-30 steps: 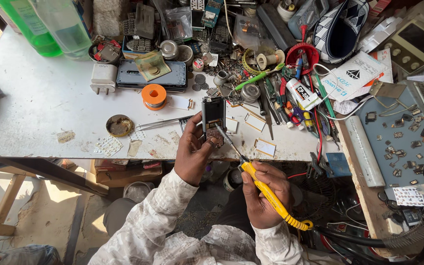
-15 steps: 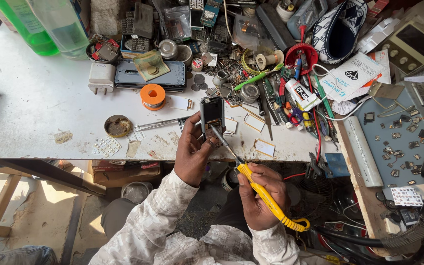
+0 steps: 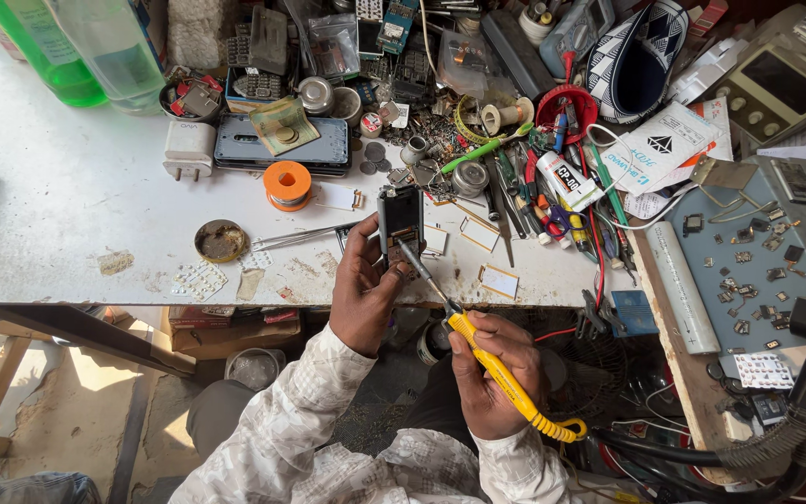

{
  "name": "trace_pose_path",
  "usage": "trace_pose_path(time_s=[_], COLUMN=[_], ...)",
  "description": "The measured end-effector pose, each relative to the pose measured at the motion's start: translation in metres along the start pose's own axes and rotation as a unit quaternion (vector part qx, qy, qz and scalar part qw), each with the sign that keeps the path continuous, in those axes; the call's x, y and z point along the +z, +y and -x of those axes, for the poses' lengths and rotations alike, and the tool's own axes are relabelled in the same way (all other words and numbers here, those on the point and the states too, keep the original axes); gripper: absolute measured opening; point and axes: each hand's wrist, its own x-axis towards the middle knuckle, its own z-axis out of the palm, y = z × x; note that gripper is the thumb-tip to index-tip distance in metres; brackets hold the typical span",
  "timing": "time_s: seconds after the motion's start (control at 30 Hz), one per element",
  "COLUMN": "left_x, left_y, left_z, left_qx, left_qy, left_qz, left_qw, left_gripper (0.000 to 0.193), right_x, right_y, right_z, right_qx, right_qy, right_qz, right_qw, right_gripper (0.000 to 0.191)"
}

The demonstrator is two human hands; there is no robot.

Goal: The person disassembles a mobile phone, removes the battery, and uses a hot air gun to heat the motherboard. They then place a new battery into the phone chassis and continue heating the internal components.

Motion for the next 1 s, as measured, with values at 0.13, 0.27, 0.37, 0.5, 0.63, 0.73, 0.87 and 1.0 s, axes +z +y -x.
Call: trace_pose_path(time_s=[0.13,0.27,0.37,0.5,0.63,0.73,0.87,1.0], left_x=[-0.0005,-0.0003,-0.0011,-0.0015,-0.0018,-0.0026,-0.0021,-0.002], left_y=[-0.0008,-0.0033,-0.0039,-0.0039,-0.0032,-0.0028,-0.0033,-0.0029], left_z=[0.0004,0.0002,0.0,-0.0003,-0.0001,0.0,-0.0004,0.0006], left_qx=[-0.003,0.005,0.01,0.01,0.001,-0.002,0.018,0.021], left_qy=[0.002,0.0,-0.002,0.002,0.008,0.006,-0.004,-0.005], left_qz=[-0.013,0.006,0.011,-0.002,-0.006,-0.002,0.002,-0.005], left_qw=[1.0,1.0,1.0,1.0,1.0,1.0,1.0,1.0], left_gripper=[0.061,0.062,0.061,0.061,0.062,0.061,0.06,0.06], right_x=[0.0006,0.0009,0.0008,0.0005,0.001,0.0008,0.0005,0.0009], right_y=[-0.0006,-0.0018,-0.0007,-0.0003,-0.0009,-0.0018,-0.0024,-0.0016], right_z=[-0.0008,0.0001,-0.0012,-0.0018,-0.0019,-0.0014,-0.0004,-0.0007], right_qx=[-0.001,-0.001,-0.004,-0.007,-0.004,-0.007,0.006,-0.004], right_qy=[0.003,-0.013,-0.002,-0.007,-0.004,-0.007,-0.006,-0.006], right_qz=[-0.004,-0.001,-0.009,-0.009,-0.012,0.004,-0.015,-0.016], right_qw=[1.0,1.0,1.0,1.0,1.0,1.0,1.0,1.0], right_gripper=[0.033,0.033,0.032,0.032,0.032,0.032,0.032,0.033])
